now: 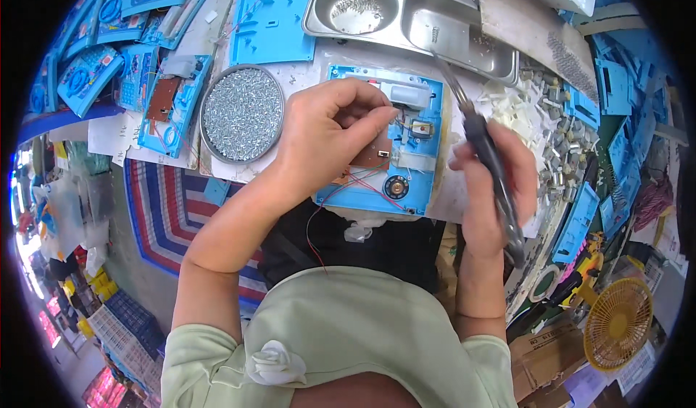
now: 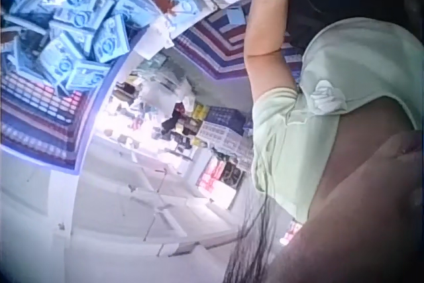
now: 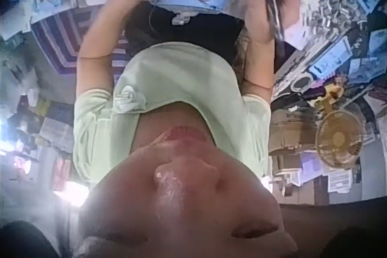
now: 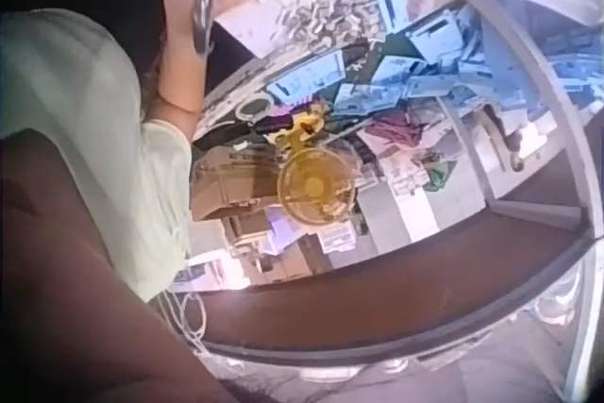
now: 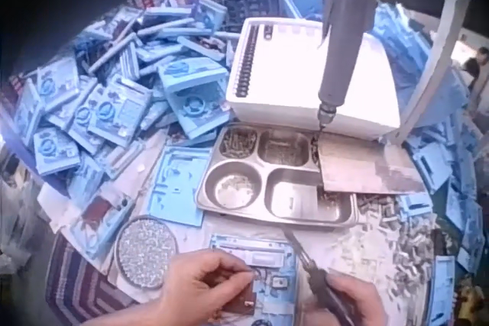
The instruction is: Assembling the components of a blue plastic electronic device using an electric screwdriver, soldering iron, and pliers.
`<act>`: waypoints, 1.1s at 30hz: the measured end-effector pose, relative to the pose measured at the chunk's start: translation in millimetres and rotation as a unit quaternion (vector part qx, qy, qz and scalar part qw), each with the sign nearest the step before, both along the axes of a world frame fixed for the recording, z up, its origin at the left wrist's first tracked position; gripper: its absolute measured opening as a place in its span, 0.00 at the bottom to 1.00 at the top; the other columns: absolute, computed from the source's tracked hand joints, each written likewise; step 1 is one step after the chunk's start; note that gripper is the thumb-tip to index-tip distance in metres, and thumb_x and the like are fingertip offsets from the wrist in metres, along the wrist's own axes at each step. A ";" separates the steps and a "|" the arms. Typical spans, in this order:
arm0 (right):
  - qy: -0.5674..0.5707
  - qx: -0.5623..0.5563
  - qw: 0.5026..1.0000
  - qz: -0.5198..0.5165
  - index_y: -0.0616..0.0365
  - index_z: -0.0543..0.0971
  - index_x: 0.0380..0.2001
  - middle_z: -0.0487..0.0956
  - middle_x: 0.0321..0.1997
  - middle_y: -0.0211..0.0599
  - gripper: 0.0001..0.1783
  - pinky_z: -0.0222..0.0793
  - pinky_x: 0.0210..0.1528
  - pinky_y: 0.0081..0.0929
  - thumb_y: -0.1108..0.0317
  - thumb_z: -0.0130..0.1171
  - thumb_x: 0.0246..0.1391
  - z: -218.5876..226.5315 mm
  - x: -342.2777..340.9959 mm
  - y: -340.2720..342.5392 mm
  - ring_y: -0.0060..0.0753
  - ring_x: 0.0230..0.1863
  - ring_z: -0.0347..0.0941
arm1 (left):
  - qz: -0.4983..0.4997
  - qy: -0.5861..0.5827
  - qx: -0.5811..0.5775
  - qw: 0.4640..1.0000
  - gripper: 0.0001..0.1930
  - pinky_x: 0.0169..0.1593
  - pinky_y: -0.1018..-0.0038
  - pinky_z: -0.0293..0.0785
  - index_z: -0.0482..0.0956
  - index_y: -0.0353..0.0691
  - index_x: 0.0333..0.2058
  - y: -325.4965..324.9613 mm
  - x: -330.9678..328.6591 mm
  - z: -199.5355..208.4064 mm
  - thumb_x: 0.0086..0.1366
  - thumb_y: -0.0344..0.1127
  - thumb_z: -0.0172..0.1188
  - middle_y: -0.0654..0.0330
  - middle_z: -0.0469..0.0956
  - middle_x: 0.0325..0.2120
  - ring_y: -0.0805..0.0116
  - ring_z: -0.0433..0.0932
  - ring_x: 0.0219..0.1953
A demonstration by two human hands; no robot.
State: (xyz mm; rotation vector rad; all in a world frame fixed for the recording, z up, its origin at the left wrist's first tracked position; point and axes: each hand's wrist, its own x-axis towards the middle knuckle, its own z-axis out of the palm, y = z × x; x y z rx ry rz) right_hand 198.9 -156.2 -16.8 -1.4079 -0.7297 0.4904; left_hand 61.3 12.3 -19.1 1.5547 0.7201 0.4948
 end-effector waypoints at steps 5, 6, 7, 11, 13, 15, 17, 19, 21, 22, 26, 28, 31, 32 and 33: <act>-0.080 -0.034 0.992 0.088 0.63 0.72 0.63 0.80 0.53 0.39 0.32 0.76 0.56 0.27 0.83 0.66 0.54 8.8 1.2 54.2 0.29 0.51 0.79 | 0.009 -0.012 -0.089 0.996 0.05 0.30 0.75 0.86 0.82 0.30 0.37 0.1 -0.6 1.4 0.67 0.26 0.66 0.60 0.83 0.28 0.77 0.84 0.28; -0.083 -0.031 0.992 0.094 0.62 0.72 0.63 0.80 0.52 0.39 0.32 0.76 0.56 0.27 0.83 0.66 0.54 7.5 1.6 60.5 0.28 0.51 0.79 | 0.010 -0.008 -0.084 0.996 0.05 0.30 0.76 0.84 0.83 0.30 0.37 0.3 -0.4 2.5 0.66 0.26 0.66 0.60 0.83 0.28 0.77 0.83 0.27; -0.085 -0.028 0.991 0.100 0.61 0.72 0.63 0.80 0.52 0.38 0.33 0.76 0.56 0.27 0.83 0.66 0.54 5.1 1.8 65.8 0.28 0.51 0.79 | -0.004 0.003 -0.012 1.000 0.05 0.32 0.77 0.83 0.83 0.30 0.37 2.7 -0.8 0.4 0.66 0.26 0.66 0.60 0.83 0.29 0.77 0.83 0.29; -0.115 -0.037 0.988 0.101 0.60 0.72 0.63 0.80 0.50 0.37 0.32 0.76 0.56 0.27 0.83 0.66 0.54 -3.3 1.2 72.4 0.26 0.50 0.78 | -0.032 0.027 0.135 0.990 0.05 0.36 0.78 0.79 0.84 0.31 0.39 8.5 -4.6 -7.3 0.66 0.26 0.66 0.61 0.85 0.31 0.77 0.83 0.31; -0.118 -0.032 0.987 0.103 0.60 0.72 0.63 0.81 0.50 0.38 0.32 0.76 0.56 0.26 0.83 0.66 0.54 -6.5 0.9 73.4 0.25 0.50 0.78 | -0.032 0.023 0.149 0.988 0.05 0.37 0.77 0.79 0.84 0.32 0.39 9.7 -6.8 -7.7 0.66 0.27 0.66 0.60 0.84 0.31 0.76 0.83 0.31; -0.116 -0.019 0.987 0.107 0.60 0.72 0.63 0.81 0.49 0.38 0.32 0.76 0.55 0.26 0.84 0.66 0.55 -7.9 1.8 72.8 0.26 0.50 0.78 | -0.037 0.009 0.171 0.984 0.05 0.37 0.77 0.79 0.85 0.32 0.39 12.0 -7.3 -9.3 0.66 0.27 0.66 0.60 0.84 0.31 0.76 0.83 0.32; -0.119 -0.020 0.987 0.110 0.61 0.72 0.63 0.81 0.49 0.38 0.32 0.76 0.55 0.26 0.84 0.66 0.55 -9.3 3.0 72.8 0.26 0.50 0.78 | -0.041 0.009 0.145 0.989 0.06 0.37 0.77 0.79 0.85 0.31 0.38 11.4 -7.5 -8.5 0.67 0.28 0.65 0.60 0.84 0.31 0.76 0.82 0.32; -0.129 -0.024 0.986 0.107 0.61 0.72 0.63 0.81 0.49 0.38 0.32 0.77 0.55 0.26 0.84 0.66 0.55 -9.2 4.5 72.2 0.26 0.50 0.78 | -0.041 0.001 0.110 0.993 0.06 0.36 0.76 0.78 0.85 0.31 0.38 11.2 -6.2 -7.4 0.67 0.29 0.65 0.59 0.84 0.30 0.75 0.82 0.30; -0.144 -0.030 0.984 0.104 0.61 0.72 0.63 0.81 0.49 0.38 0.32 0.77 0.55 0.27 0.84 0.66 0.55 -9.8 4.9 72.1 0.25 0.50 0.78 | -0.033 -0.011 0.067 0.997 0.08 0.32 0.74 0.78 0.84 0.31 0.38 10.5 -6.1 -7.4 0.67 0.31 0.66 0.58 0.83 0.26 0.73 0.82 0.26; -0.150 -0.030 0.983 0.098 0.61 0.73 0.63 0.81 0.49 0.38 0.32 0.77 0.55 0.27 0.84 0.66 0.55 -10.7 3.9 72.1 0.25 0.50 0.78 | -0.028 -0.008 0.050 0.998 0.08 0.32 0.75 0.78 0.84 0.30 0.38 10.8 -6.8 -8.1 0.67 0.31 0.66 0.58 0.83 0.26 0.74 0.81 0.26; -0.219 -0.040 0.973 0.066 0.60 0.74 0.61 0.81 0.49 0.38 0.32 0.76 0.54 0.27 0.83 0.68 0.53 -15.1 -1.2 67.5 0.26 0.48 0.79 | -0.032 0.001 -0.012 0.999 0.06 0.34 0.79 0.76 0.84 0.31 0.37 15.7 -7.0 -6.9 0.69 0.30 0.64 0.63 0.83 0.27 0.80 0.78 0.29; -0.273 -0.028 0.960 0.051 0.60 0.76 0.59 0.81 0.47 0.39 0.31 0.76 0.50 0.28 0.83 0.69 0.50 -16.4 -2.1 64.9 0.30 0.45 0.79 | -0.042 0.011 -0.028 0.999 0.05 0.34 0.81 0.75 0.83 0.32 0.35 17.2 -7.4 -3.8 0.68 0.28 0.64 0.65 0.82 0.28 0.81 0.77 0.30; -0.292 0.020 0.956 0.007 0.62 0.80 0.54 0.82 0.39 0.42 0.29 0.75 0.42 0.28 0.81 0.73 0.45 -15.6 5.3 54.2 0.35 0.37 0.78 | -0.052 0.013 0.070 0.996 0.03 0.32 0.80 0.74 0.82 0.33 0.33 16.7 -7.3 -5.5 0.64 0.26 0.65 0.64 0.80 0.28 0.78 0.77 0.27; -0.307 0.021 0.951 -0.002 0.62 0.80 0.52 0.80 0.36 0.41 0.28 0.71 0.38 0.27 0.80 0.75 0.44 -10.1 14.5 44.2 0.34 0.35 0.75 | -0.051 0.003 0.174 0.983 0.02 0.31 0.80 0.74 0.82 0.33 0.33 17.1 -5.6 -8.9 0.63 0.26 0.66 0.64 0.79 0.28 0.76 0.77 0.27; -0.287 0.049 0.957 0.010 0.62 0.80 0.50 0.80 0.35 0.40 0.26 0.69 0.37 0.26 0.80 0.74 0.45 -8.3 22.8 34.9 0.33 0.35 0.74 | -0.047 -0.006 0.277 0.960 0.02 0.30 0.79 0.74 0.82 0.34 0.33 15.9 -4.9 -11.5 0.61 0.25 0.66 0.63 0.77 0.29 0.75 0.77 0.26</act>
